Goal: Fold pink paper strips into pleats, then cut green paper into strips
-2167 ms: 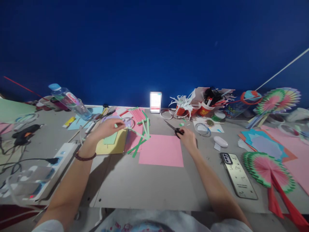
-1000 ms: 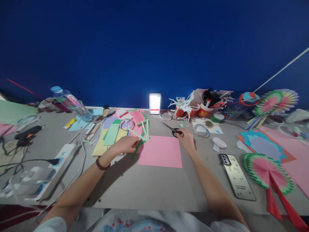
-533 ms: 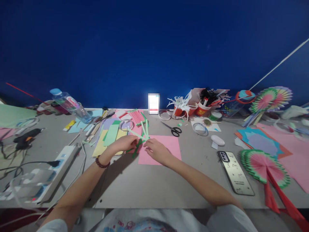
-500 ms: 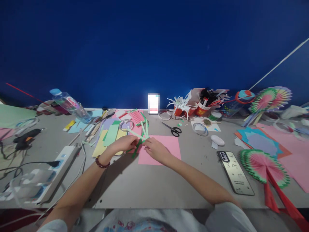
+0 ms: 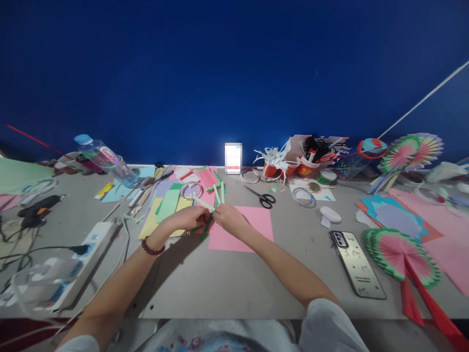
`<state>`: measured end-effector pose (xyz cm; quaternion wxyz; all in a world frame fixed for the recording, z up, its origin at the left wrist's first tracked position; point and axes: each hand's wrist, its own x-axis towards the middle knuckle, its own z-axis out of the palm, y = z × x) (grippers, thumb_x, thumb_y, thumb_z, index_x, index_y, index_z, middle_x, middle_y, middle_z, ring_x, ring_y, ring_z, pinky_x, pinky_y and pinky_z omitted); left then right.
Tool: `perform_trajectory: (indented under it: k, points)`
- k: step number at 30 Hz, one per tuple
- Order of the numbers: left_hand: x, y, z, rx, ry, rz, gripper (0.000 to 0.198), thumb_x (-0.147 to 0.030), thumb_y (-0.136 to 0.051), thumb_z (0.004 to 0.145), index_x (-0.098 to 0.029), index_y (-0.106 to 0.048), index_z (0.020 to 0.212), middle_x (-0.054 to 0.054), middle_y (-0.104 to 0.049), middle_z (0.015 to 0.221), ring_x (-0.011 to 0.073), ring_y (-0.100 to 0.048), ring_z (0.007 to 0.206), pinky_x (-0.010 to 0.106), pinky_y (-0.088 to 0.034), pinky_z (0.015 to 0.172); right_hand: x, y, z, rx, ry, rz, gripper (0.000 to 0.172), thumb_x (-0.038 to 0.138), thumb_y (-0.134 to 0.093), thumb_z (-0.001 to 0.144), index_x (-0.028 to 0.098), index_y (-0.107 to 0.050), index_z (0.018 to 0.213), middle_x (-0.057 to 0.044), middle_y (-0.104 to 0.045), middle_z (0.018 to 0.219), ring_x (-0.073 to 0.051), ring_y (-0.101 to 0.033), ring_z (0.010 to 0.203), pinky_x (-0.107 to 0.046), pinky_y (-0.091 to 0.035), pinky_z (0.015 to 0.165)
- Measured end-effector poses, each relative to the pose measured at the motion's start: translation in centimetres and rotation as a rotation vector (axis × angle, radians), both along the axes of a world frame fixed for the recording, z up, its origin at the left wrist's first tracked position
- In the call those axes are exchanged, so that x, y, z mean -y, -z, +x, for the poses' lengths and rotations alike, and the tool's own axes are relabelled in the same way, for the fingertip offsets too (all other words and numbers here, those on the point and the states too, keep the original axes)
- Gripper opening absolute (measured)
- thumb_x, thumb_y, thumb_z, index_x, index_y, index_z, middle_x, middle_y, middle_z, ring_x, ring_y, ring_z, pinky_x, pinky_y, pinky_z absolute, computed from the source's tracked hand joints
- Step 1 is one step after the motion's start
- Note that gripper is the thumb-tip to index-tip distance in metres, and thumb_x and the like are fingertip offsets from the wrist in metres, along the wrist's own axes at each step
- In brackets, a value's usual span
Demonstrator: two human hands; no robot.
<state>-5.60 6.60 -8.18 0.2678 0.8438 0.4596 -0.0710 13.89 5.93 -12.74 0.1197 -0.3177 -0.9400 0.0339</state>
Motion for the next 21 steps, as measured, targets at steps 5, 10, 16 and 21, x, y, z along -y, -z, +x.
perform_trajectory:
  k: [5,10,16,21]
  points:
    - [-0.05,-0.13,-0.13,0.017,-0.004,-0.039,0.015,-0.014,-0.049,0.068,-0.019,-0.061,0.077,0.002,-0.067,0.067,0.0171,-0.059,0.058,0.025,-0.033,0.052,-0.07,0.25,-0.08,0.041,-0.039,0.087,0.022,0.015,-0.047,0.095,0.013,-0.064,0.082,-0.009,-0.063,0.082,-0.021,-0.053,0.079,-0.033,-0.038,0.069]
    - [0.03,-0.39,-0.27,0.027,-0.020,-0.117,0.013,-0.021,-0.053,0.069,-0.019,-0.059,0.080,0.000,-0.065,0.061,0.0147,-0.054,0.045,0.025,-0.032,0.048,-0.21,0.76,0.01,0.047,-0.052,0.139,0.018,0.017,-0.048,0.095,0.013,-0.062,0.083,-0.008,-0.062,0.083,-0.021,-0.053,0.080,-0.033,-0.038,0.069]
    - [0.10,-0.46,-0.02,0.034,-0.054,-0.098,0.011,-0.022,-0.055,0.066,-0.019,-0.060,0.076,0.000,-0.062,0.055,0.0164,-0.054,0.048,0.026,-0.032,0.050,-0.37,0.94,-0.05,0.049,-0.054,0.179,0.017,0.017,-0.049,0.094,0.013,-0.061,0.083,-0.008,-0.062,0.081,-0.020,-0.054,0.078,-0.033,-0.038,0.068]
    - [0.34,-0.92,0.14,0.043,-0.059,-0.103,0.009,-0.023,-0.056,0.068,-0.019,-0.058,0.076,0.000,-0.063,0.057,0.0151,-0.053,0.044,0.025,-0.031,0.047,-0.28,0.89,-0.18,0.046,-0.056,0.192,0.018,0.016,-0.048,0.095,0.013,-0.061,0.082,-0.008,-0.062,0.080,-0.020,-0.054,0.077,-0.033,-0.037,0.066]
